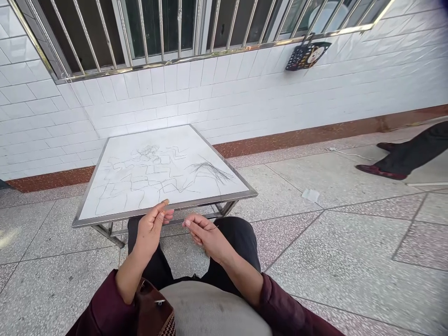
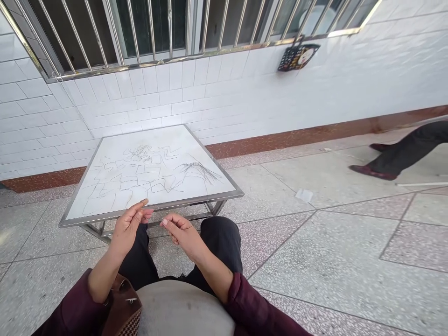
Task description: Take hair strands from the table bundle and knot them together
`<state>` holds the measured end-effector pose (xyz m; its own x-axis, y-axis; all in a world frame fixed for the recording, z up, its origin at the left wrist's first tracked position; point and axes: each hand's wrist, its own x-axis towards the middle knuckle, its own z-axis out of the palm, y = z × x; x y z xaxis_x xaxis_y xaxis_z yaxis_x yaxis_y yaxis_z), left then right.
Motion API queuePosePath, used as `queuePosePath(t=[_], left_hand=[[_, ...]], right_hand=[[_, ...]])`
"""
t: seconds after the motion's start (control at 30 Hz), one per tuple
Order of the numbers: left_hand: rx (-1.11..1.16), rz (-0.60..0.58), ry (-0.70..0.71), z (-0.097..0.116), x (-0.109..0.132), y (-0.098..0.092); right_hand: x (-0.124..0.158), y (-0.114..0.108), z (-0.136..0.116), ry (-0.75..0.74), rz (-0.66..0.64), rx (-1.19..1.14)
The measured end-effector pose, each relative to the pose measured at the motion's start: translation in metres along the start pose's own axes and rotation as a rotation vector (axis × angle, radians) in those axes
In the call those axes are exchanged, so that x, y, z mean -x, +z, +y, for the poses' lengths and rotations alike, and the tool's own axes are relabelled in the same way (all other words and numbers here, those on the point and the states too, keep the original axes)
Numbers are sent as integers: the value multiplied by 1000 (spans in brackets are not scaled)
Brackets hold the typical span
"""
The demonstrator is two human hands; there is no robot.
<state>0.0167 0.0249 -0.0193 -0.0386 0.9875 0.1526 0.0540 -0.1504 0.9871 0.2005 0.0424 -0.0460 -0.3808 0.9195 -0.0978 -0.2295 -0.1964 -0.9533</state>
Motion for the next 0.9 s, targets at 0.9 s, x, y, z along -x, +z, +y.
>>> queuePosePath(t=[0.9], left_hand=[[113, -217, -329, 22, -18, -28]], right_hand=[[4, -12, 8, -54, -217, 92]])
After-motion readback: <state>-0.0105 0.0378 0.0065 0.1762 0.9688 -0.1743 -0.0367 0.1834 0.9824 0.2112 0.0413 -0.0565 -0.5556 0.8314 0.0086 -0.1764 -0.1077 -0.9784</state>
